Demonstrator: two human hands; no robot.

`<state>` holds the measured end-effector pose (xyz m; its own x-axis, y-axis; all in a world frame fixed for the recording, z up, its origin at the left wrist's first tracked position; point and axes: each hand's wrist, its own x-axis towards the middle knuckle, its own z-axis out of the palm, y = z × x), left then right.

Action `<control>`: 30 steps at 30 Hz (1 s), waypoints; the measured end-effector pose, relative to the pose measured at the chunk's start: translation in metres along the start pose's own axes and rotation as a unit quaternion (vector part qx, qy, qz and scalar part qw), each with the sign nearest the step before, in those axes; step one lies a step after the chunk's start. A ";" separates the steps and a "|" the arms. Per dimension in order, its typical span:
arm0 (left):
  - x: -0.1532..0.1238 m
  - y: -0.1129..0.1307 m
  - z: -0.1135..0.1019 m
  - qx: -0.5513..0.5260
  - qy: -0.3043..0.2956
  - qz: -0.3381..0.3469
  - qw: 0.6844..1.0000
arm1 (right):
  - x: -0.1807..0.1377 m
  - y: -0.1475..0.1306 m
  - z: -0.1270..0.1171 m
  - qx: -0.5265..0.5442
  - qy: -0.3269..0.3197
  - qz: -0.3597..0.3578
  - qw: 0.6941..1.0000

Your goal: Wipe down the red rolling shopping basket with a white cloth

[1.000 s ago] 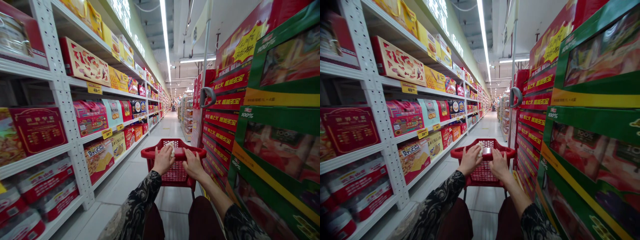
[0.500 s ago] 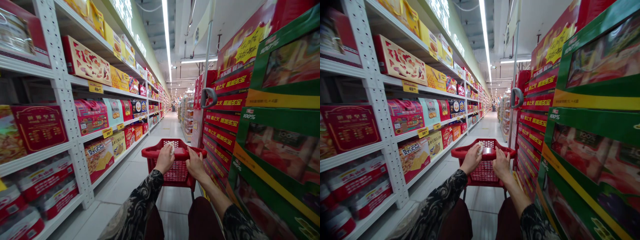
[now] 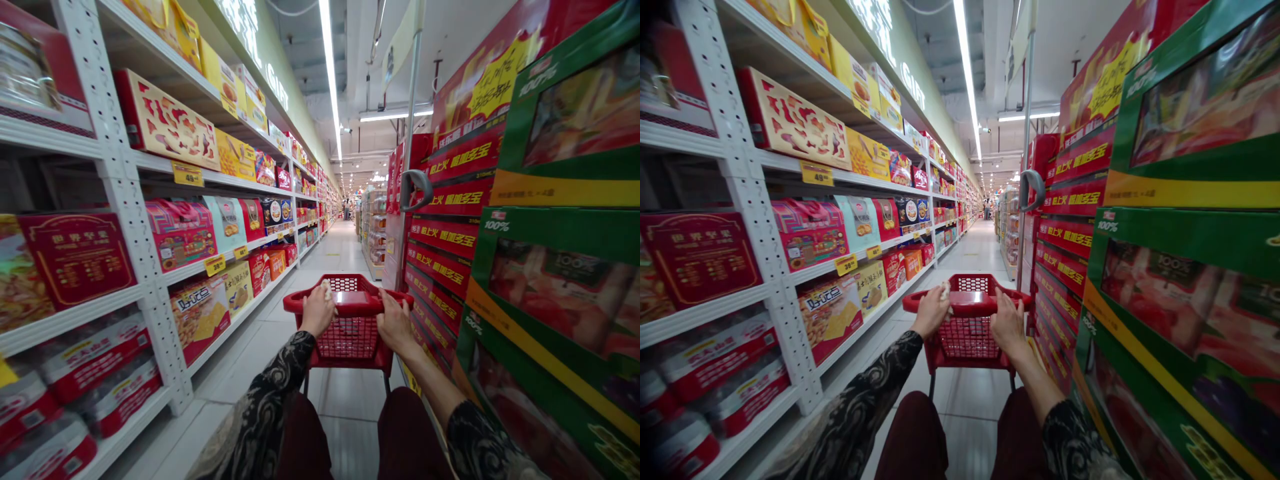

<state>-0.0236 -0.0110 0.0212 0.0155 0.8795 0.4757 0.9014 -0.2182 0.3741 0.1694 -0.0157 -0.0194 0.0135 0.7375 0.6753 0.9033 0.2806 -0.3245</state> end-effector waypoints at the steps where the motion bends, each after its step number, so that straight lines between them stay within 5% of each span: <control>1: 0.001 0.008 0.003 -0.003 -0.004 0.007 1.000 | 0.000 -0.001 0.001 -0.002 0.003 -0.001 1.000; 8: -0.011 0.067 0.035 0.028 -0.019 0.202 0.979 | -0.001 0.005 0.001 -0.002 0.018 -0.014 1.000; 11: -0.012 0.052 0.028 0.049 -0.009 0.207 0.977 | -0.002 0.007 0.000 0.005 0.016 -0.020 1.000; 17: -0.004 0.001 0.002 0.103 0.029 0.096 0.990 | -0.004 0.001 0.003 0.006 0.028 -0.022 0.999; 26: -0.018 0.041 0.043 0.107 0.042 0.235 0.965 | -0.008 -0.003 0.008 -0.027 0.027 -0.061 0.997; 30: -0.019 0.028 0.034 0.091 0.053 0.232 0.967 | -0.009 0.001 0.009 -0.034 0.030 -0.057 0.997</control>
<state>0.0160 -0.0196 -0.0048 0.4002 0.6550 0.6409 0.8694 -0.4925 -0.0396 0.1662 -0.0163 -0.0314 -0.0660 0.6643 0.7445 0.9274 0.3162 -0.1998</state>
